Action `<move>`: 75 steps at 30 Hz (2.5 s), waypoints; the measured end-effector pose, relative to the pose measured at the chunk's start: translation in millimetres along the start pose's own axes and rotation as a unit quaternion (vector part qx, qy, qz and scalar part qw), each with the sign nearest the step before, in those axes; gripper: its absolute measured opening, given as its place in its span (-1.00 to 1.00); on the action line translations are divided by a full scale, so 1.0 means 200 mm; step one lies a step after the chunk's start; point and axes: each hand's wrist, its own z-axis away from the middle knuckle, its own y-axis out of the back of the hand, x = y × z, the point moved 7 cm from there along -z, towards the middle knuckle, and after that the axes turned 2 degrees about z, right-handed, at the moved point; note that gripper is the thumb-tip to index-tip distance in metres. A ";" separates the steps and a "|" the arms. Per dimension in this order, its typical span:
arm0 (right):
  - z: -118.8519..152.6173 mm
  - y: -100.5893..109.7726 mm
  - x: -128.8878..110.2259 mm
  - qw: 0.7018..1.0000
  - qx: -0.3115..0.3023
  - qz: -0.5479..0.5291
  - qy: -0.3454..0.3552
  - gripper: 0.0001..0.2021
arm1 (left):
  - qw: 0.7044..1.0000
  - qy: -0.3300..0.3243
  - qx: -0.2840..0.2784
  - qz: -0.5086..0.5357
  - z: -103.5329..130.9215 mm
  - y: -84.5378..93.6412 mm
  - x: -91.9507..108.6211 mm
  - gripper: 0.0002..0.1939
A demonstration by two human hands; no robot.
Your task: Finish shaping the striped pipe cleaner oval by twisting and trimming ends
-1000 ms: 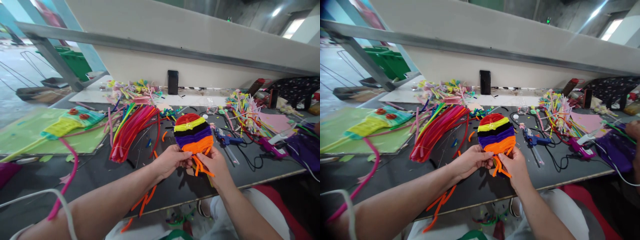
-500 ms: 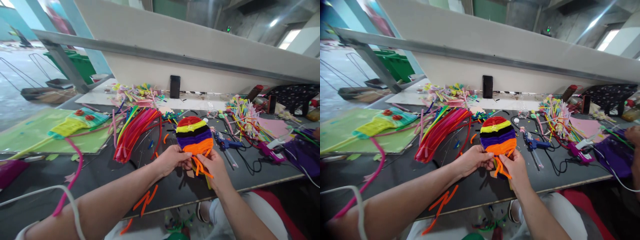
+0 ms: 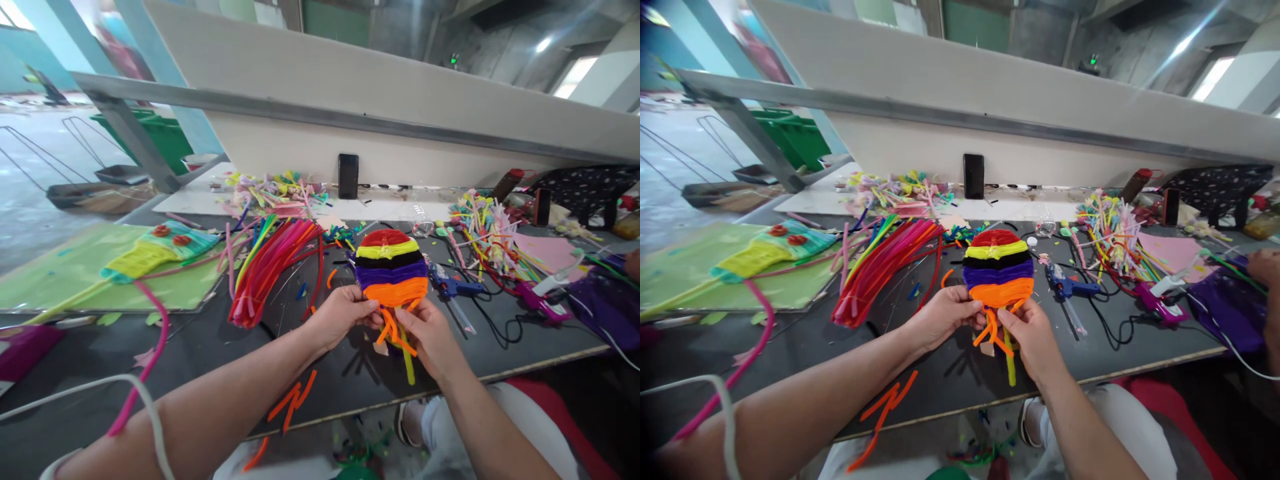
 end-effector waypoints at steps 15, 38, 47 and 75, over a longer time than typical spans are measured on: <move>-0.04 0.16 0.04 0.995 0.097 -0.019 -0.001 -0.79 | 0.999 -0.006 -0.013 -0.044 -0.02 0.02 0.00 -0.75; -0.06 0.14 0.04 0.997 0.072 -0.038 0.014 -0.79 | 0.998 -0.008 -0.027 -0.064 -0.02 0.02 -0.01 -0.75; -0.07 0.13 0.05 0.996 0.062 -0.067 0.018 -0.79 | 0.998 -0.020 -0.003 -0.053 -0.03 0.06 0.02 -0.71; -0.04 0.14 0.01 0.994 0.092 -0.039 0.040 -0.86 | 0.997 -0.039 -0.064 -0.029 -0.02 0.02 0.04 -0.72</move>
